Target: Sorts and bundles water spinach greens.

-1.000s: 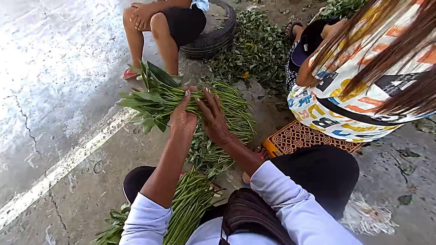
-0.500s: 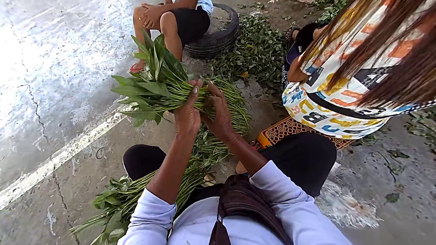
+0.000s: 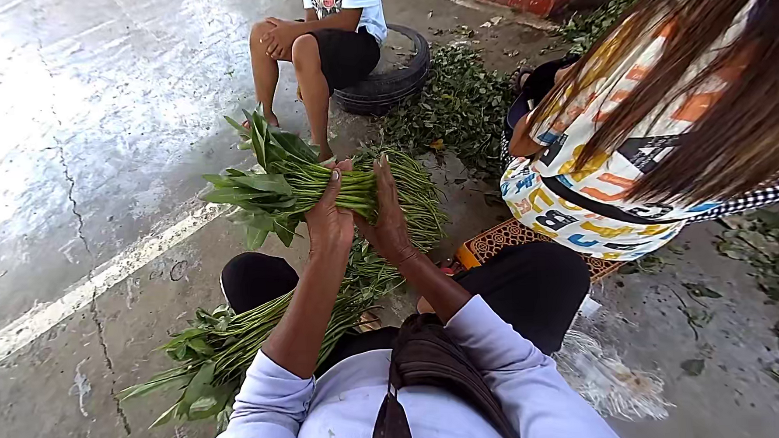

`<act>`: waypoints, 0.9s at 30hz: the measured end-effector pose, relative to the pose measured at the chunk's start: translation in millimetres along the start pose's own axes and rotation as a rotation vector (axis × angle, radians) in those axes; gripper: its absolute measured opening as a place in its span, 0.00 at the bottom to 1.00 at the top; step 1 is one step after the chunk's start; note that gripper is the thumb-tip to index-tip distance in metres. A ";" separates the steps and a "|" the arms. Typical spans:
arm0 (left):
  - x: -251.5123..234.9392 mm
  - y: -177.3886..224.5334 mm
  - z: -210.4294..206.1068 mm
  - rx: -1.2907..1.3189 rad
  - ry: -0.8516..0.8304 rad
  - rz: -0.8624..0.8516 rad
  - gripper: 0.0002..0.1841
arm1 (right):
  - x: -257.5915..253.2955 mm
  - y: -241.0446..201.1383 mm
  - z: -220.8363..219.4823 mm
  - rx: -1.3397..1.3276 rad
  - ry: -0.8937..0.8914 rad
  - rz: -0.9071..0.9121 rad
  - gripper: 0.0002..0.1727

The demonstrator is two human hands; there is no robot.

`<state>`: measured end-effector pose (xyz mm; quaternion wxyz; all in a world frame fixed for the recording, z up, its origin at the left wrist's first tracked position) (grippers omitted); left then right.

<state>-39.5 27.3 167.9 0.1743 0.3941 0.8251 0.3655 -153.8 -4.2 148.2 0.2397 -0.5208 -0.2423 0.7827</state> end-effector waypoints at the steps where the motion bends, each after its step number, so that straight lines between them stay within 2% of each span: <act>1: 4.9 -4.0 1.0 0.025 0.009 0.035 0.12 | -1.3 5.6 -2.8 0.082 0.012 0.015 0.54; 5: 18.8 -14.1 5.2 0.075 -0.015 0.096 0.13 | -8.2 29.4 -4.1 0.199 -0.070 0.008 0.57; 6: 21.6 -15.2 6.7 0.095 -0.029 0.107 0.13 | -12.2 34.4 -0.5 0.194 -0.097 0.019 0.52; 9: 29.9 -17.3 12.9 0.179 0.015 0.184 0.14 | -28.0 35.0 8.2 0.276 -0.178 0.135 0.28; 11: 36.6 -17.8 18.0 0.192 0.084 0.279 0.21 | -41.7 29.3 10.2 0.353 -0.282 0.148 0.22; 12: 41.7 -19.8 20.0 0.188 0.056 0.336 0.27 | -50.4 28.4 11.7 0.406 -0.326 0.141 0.20; 14: 61.6 -25.7 20.8 0.093 -0.166 0.474 0.36 | -72.4 31.1 18.8 0.533 -0.392 0.146 0.17; 16: 91.4 -16.9 11.8 -0.054 -0.533 0.571 0.34 | -97.3 25.1 30.1 0.681 -0.437 0.210 0.13; 17: 101.9 -2.5 3.9 -0.110 -0.687 0.564 0.31 | -108.6 15.9 34.0 0.739 -0.453 0.274 0.12; 18: 104.5 17.1 -3.6 -0.202 -0.783 0.478 0.27 | -116.7 4.5 35.2 0.778 -0.479 0.350 0.11; 20: 83.9 61.6 -12.8 -0.534 -0.828 0.096 0.26 | -123.6 -21.9 30.3 0.812 -0.551 0.530 0.09; 22: 42.5 94.3 -16.6 -0.903 -0.750 -0.278 0.39 | -120.9 -53.8 19.7 0.771 -0.642 0.721 0.10; 23: 21.6 100.1 -15.9 -1.036 -0.753 -0.341 0.47 | -117.6 -71.1 13.5 0.741 -0.687 0.813 0.11; 24: 6.2 98.9 -13.2 -1.108 -0.794 -0.305 0.53 | -112.7 -88.7 7.7 0.706 -0.714 0.904 0.12; 25: -1.0 93.4 -10.1 -1.084 -0.864 -0.204 0.54 | -107.9 -105.2 2.8 0.662 -0.730 0.977 0.13; 27: 3.6 69.7 -0.4 -0.903 -1.043 0.127 0.45 | -102.1 -133.4 -1.5 0.601 -0.724 1.085 0.15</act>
Point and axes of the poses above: each hand's wrist, its own x-axis away from the middle knuckle, its own z-axis out of the back of the hand, y = z × x, the point moved 8 cm from there along -x, towards the middle knuckle, and after that the axes turned 5 degrees about -x, right-handed, at the moved point
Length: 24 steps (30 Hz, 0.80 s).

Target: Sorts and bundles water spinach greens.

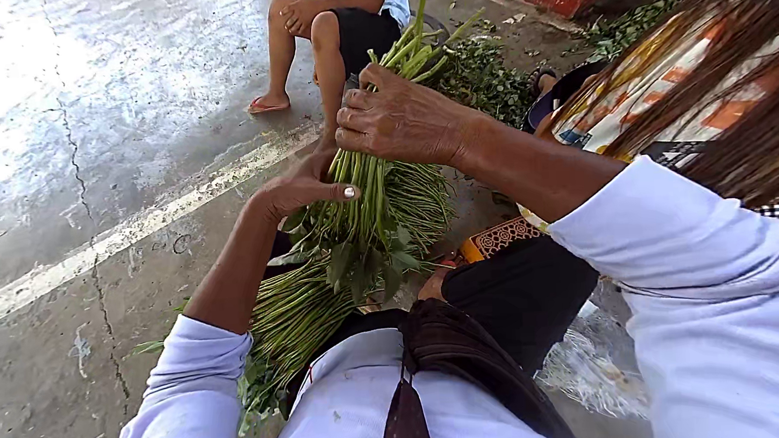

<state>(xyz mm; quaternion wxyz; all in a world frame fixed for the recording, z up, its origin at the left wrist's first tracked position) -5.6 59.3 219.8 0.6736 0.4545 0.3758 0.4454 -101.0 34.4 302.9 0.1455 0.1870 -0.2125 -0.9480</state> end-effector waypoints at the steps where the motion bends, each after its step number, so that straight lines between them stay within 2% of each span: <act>1: 3.5 -10.0 -16.0 0.125 -0.146 0.057 0.46 | -5.6 -4.7 7.9 0.010 0.027 0.029 0.16; 3: 13.2 -14.9 -50.5 0.297 -0.344 0.078 0.41 | -11.7 -7.1 18.3 0.030 0.076 0.079 0.16; 5: 19.3 -13.4 -71.4 0.451 -0.436 0.003 0.33 | -13.2 -6.3 22.5 0.051 0.114 0.091 0.16; 8: 30.1 -12.2 -73.6 0.480 -0.464 -0.036 0.28 | -13.5 -0.5 25.6 0.046 0.189 0.064 0.14; 11: 50.5 -11.4 -49.4 0.380 -0.393 0.166 0.25 | -11.8 7.8 23.8 0.056 0.249 0.023 0.13; 13: 66.9 -5.1 -20.3 0.172 -0.274 0.349 0.22 | -11.1 11.8 13.0 0.030 0.283 -0.042 0.12; 15: 82.0 5.3 18.2 -0.190 -0.205 0.535 0.16 | -14.8 11.5 -7.5 -0.013 0.307 -0.169 0.11; 16: 90.0 10.1 36.4 -0.419 -0.196 0.627 0.11 | -19.2 6.0 -23.9 -0.054 0.296 -0.250 0.10; 17: 97.9 13.8 53.1 -0.667 -0.205 0.728 0.10 | -25.3 -3.6 -43.0 -0.118 0.270 -0.335 0.11; 20: 121.0 7.4 86.2 -1.280 -0.307 1.026 0.15 | -51.1 -51.9 -104.4 -0.363 0.094 -0.579 0.13; 22: 138.2 -10.2 82.7 -1.444 -0.338 1.135 0.13 | -62.0 -91.3 -137.6 -0.490 -0.023 -0.655 0.14; 24: 155.9 -39.3 66.1 -1.436 -0.387 1.180 0.12 | -63.3 -121.4 -159.5 -0.537 -0.129 -0.660 0.13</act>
Point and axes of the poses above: each hand's wrist, its own x-axis away from the middle knuckle, its own z-axis out of the back of the hand, y = z × x, the point moved 8 cm from there along -x, towards the middle knuckle, and after that the axes turned 5 degrees about -x, right-handed, at the moved point
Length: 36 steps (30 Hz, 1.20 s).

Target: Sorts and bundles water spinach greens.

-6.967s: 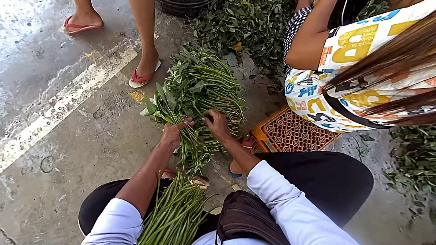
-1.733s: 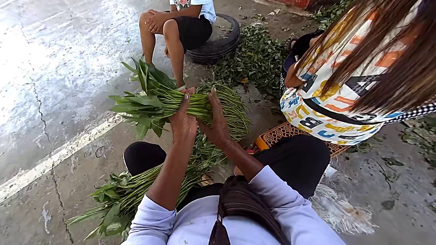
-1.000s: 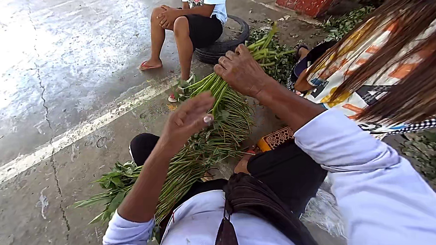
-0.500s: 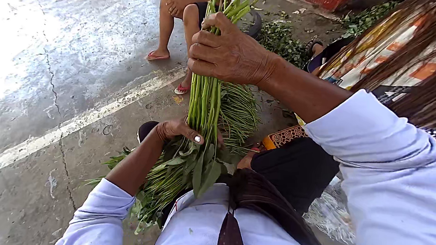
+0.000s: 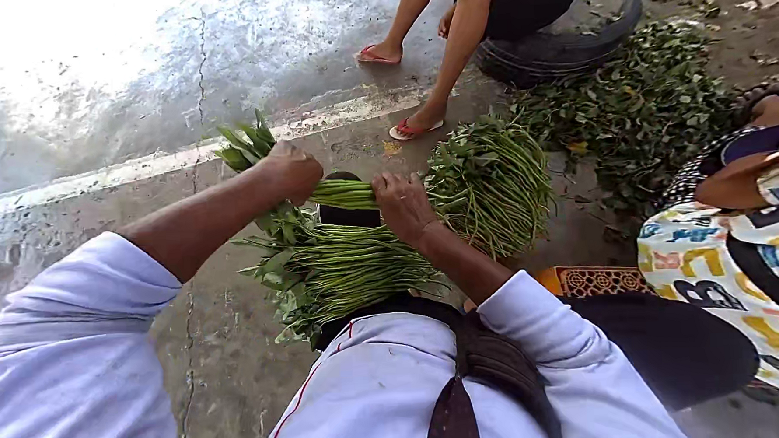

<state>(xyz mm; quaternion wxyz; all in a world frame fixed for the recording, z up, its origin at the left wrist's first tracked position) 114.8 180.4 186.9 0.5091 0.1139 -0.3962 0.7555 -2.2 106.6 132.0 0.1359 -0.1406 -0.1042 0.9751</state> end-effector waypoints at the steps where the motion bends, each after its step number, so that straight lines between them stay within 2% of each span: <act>1: -6.2 8.8 -18.0 0.029 -0.033 -0.024 0.12 | 5.9 -1.9 -11.9 0.007 -0.031 0.003 0.12; 3: -19.4 25.2 -51.8 0.105 -0.113 -0.099 0.17 | 18.3 -0.8 -30.5 0.007 -0.088 0.033 0.11; 6: -27.5 37.1 -84.4 0.211 -0.217 -0.284 0.29 | 31.1 0.7 -44.6 -0.043 -0.108 0.092 0.10; 7: -24.1 37.2 -88.9 0.308 -0.254 -0.359 0.31 | 31.8 0.7 -45.3 -0.057 -0.109 0.120 0.10; 10: -11.3 29.8 -108.5 0.739 -0.400 -0.485 0.24 | 30.4 -2.2 -49.7 -0.119 -0.143 0.197 0.11; 13: -8.9 18.5 -140.4 1.194 -0.448 -0.447 0.26 | 25.4 -2.8 -59.0 -0.155 -0.271 0.179 0.12; 14: -11.5 12.9 -154.3 1.338 -0.383 -0.408 0.28 | 23.5 -2.8 -60.7 -0.155 -0.317 0.172 0.13; 17: -29.3 -22.2 -205.5 1.757 -0.207 -0.260 0.23 | 17.1 -3.8 -63.7 -0.144 -0.411 0.165 0.14; 18: -35.1 -43.7 -218.6 1.757 -0.142 -0.150 0.23 | 15.1 -4.4 -63.6 -0.134 -0.434 0.161 0.14; 20: -32.1 -94.2 -222.9 1.526 0.013 0.187 0.22 | 12.9 -5.5 -64.0 -0.113 -0.464 0.152 0.15; 22: -9.7 -139.9 -198.8 1.144 0.243 0.440 0.27 | 11.9 -7.9 -64.4 -0.102 -0.467 0.149 0.15; 23: 9.6 -147.4 -171.8 1.023 0.406 0.483 0.30 | 11.6 -9.2 -65.2 -0.102 -0.453 0.155 0.14; 25: 53.8 -117.6 -102.5 0.949 0.757 0.417 0.27 | 10.3 -11.7 -67.8 -0.116 -0.436 0.162 0.14; 27: 74.2 -39.4 -54.1 0.950 0.968 0.240 0.27 | 9.1 -15.1 -70.4 -0.115 -0.452 0.153 0.14; 29: 55.7 50.7 -50.1 0.836 0.975 0.095 0.31 | 8.7 -17.6 -71.4 -0.110 -0.438 0.183 0.14; 31: 18.6 102.1 -76.9 0.708 0.944 0.095 0.33 | 8.5 -13.7 -68.6 -0.133 -0.389 0.257 0.15; 33: -0.9 114.3 -95.4 0.654 0.895 0.162 0.32 | 7.7 -0.2 -65.7 -0.184 -0.368 0.336 0.22; 35: -5.5 115.1 -97.8 0.642 0.849 0.213 0.31 | 8.2 15.2 -57.4 -0.242 -0.369 0.343 0.37; 36: -6.6 115.2 -97.7 0.635 0.826 0.235 0.31 | 10.7 18.2 -50.3 -0.261 -0.369 0.351 0.42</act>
Point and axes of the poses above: each hand's wrist, its own x-axis away from the middle knuckle, its own z-axis out of the back of the hand, y = z × x, the point moved 8 cm from there along -x, towards the middle knuckle, and after that the axes turned 5 degrees about -x, right-handed, at the moved point
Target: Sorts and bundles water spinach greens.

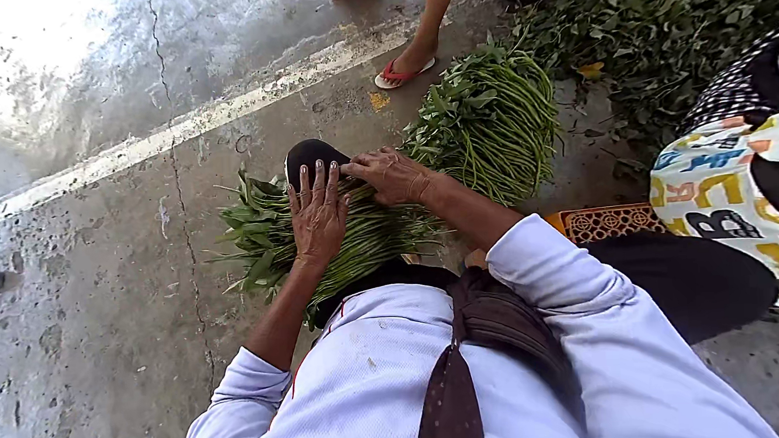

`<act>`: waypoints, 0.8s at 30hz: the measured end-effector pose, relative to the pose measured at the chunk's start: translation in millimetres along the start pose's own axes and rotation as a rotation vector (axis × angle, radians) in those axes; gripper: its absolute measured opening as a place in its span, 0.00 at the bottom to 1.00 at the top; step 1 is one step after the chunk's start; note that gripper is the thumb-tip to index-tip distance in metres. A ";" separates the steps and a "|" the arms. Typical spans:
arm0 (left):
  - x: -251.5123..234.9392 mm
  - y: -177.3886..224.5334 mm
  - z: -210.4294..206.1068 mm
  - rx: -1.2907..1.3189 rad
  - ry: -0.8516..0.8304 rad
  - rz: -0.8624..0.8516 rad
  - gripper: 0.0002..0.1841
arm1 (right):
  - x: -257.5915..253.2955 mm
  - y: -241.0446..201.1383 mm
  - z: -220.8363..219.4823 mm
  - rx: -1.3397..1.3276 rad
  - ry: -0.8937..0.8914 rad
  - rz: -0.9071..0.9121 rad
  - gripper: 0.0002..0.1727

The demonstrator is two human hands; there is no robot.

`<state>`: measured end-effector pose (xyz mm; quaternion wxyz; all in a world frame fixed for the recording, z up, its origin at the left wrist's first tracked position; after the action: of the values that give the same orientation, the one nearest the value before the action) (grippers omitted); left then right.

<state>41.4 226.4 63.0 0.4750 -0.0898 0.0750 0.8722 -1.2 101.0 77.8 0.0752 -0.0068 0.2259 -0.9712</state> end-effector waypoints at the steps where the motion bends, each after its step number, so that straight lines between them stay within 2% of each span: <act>1: -2.0 -0.6 -0.9 -0.019 -0.008 0.015 0.31 | 5.4 -2.8 7.1 -0.009 0.014 0.023 0.41; 2: -3.6 -1.5 -1.8 -0.036 -0.021 0.028 0.31 | 11.7 -7.8 13.8 -0.021 0.037 0.050 0.37; 5: -6.6 -1.6 -3.6 -0.062 -0.073 0.068 0.31 | 32.6 -20.5 19.7 -0.031 0.170 0.117 0.15; 9: -7.8 1.0 -1.9 -0.061 -0.075 0.093 0.31 | 45.8 -13.0 -8.6 -0.024 0.236 0.098 0.05; 12: -7.0 1.1 -0.8 -0.078 -0.073 0.093 0.31 | 43.1 -10.9 -11.4 -0.020 0.232 0.073 0.03; 14: -7.0 0.5 -1.5 -0.087 -0.082 0.089 0.32 | 35.4 -10.5 -9.4 0.041 0.205 0.063 0.06; 19: -7.0 -0.4 -2.8 -0.125 -0.123 0.101 0.37 | 5.3 -3.6 -2.6 0.050 -0.053 -0.012 0.10; 21: -6.0 -3.6 -2.1 -0.137 -0.116 0.123 0.38 | -3.4 -13.6 -3.6 0.128 -0.033 -0.003 0.11; 24: -3.5 -9.3 -2.4 -0.137 -0.145 0.175 0.40 | -0.9 -17.4 -17.4 0.134 0.156 0.038 0.10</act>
<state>51.4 228.0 61.0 0.3942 -0.0518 -0.0117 0.9175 -3.6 124.1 69.9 0.0763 0.0781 0.1657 -0.9801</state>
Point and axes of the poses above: each hand's wrist, its own x-axis away from the middle knuckle, its own z-axis out of the back of the hand, y = z × x, the point moved 8 cm from there along -x, towards the middle knuckle, and after that the axes turned 5 degrees about -x, right-handed, at the moved point
